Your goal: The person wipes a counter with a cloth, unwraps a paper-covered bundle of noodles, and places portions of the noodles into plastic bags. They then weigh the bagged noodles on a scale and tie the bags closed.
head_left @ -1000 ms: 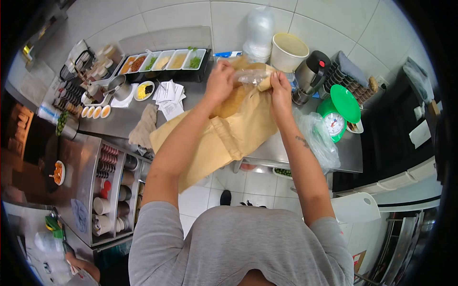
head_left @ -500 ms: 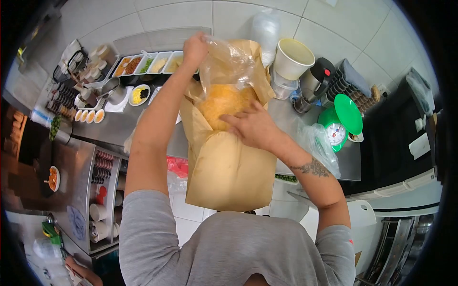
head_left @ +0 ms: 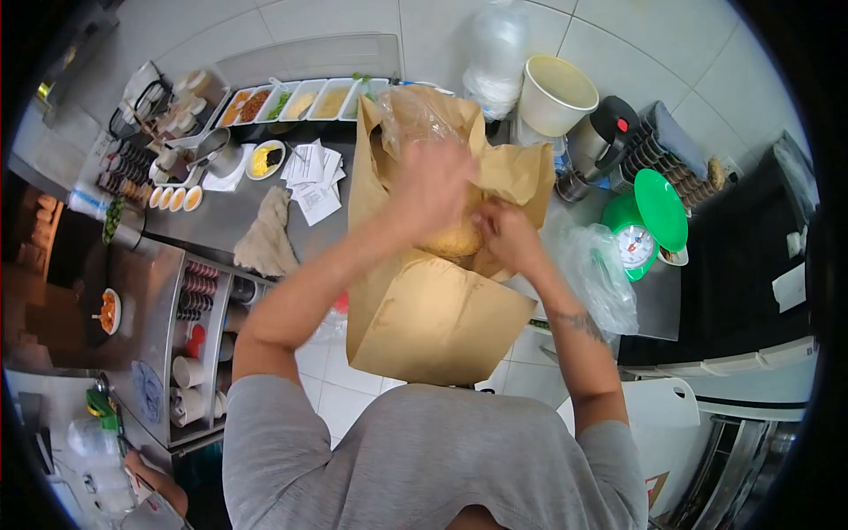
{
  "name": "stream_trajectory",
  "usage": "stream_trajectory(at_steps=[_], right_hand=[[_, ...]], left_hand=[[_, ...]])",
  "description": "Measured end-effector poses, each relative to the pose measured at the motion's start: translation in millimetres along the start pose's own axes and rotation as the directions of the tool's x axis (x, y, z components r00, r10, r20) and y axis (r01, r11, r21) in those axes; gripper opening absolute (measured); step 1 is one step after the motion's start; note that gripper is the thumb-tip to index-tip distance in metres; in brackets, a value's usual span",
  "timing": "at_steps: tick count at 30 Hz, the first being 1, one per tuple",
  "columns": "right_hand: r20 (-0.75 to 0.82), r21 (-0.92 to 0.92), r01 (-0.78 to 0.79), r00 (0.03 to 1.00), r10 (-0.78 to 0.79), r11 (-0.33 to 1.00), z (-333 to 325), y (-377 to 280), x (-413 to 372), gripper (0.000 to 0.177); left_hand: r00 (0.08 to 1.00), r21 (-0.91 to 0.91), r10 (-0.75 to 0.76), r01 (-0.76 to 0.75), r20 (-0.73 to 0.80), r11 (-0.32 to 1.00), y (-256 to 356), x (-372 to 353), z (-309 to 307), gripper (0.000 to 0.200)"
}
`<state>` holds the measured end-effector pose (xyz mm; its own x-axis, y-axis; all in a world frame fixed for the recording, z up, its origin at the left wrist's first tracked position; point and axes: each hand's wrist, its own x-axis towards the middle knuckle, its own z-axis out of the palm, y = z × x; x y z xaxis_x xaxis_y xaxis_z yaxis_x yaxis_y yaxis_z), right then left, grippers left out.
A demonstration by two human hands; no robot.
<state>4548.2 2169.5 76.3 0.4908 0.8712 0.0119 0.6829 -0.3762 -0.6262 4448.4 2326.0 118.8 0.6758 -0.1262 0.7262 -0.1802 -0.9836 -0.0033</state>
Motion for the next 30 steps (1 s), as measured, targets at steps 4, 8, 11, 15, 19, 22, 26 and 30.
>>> stream_trajectory(at_steps=[4,8,11,15,19,22,26,30], right_hand=[[-0.177,0.077,0.372,0.918,-0.355,0.925,-6.9,10.7,62.7,0.065],[-0.119,-0.211,0.146,0.978,-0.173,0.967,-11.8,1.0,126.2,0.078],[-0.045,-0.264,0.012,0.999,-0.025,0.964,-8.0,-8.4,151.1,0.086],[-0.036,-0.297,-0.128,0.992,0.123,0.946,3.6,6.5,166.8,0.093],[-0.189,-0.112,-0.046,0.982,0.024,0.993,13.4,51.7,188.7,0.090],[0.025,-0.163,-0.182,0.982,0.189,0.970,-9.7,15.6,169.1,0.085],[-0.021,-0.049,0.012,1.000,-0.013,0.999,4.8,26.8,153.7,0.074],[-0.055,-0.189,-0.027,0.998,0.017,0.982,8.5,-6.7,80.9,0.076]], left_hand=[[0.715,-0.084,-0.179,0.316,0.676,0.945,49.5,-91.5,-22.6,0.033],[0.323,0.461,-0.578,0.373,0.749,0.805,41.4,-158.9,-62.0,0.063],[-0.126,0.664,-0.732,0.545,0.669,0.512,-14.6,-162.4,-84.1,0.069],[0.021,0.660,-0.847,0.616,0.532,0.430,-59.7,-205.1,-84.7,0.068],[0.033,0.736,-0.793,0.349,0.609,0.580,-32.6,-219.5,-79.2,0.067],[-0.075,0.640,-0.653,0.312,0.753,0.702,-29.8,-169.5,-108.9,0.072],[0.668,0.227,-0.576,0.539,0.471,0.811,-26.3,-90.0,-88.4,0.084],[0.711,0.167,-0.590,0.575,0.384,0.801,-51.0,-26.8,-7.1,0.074]])
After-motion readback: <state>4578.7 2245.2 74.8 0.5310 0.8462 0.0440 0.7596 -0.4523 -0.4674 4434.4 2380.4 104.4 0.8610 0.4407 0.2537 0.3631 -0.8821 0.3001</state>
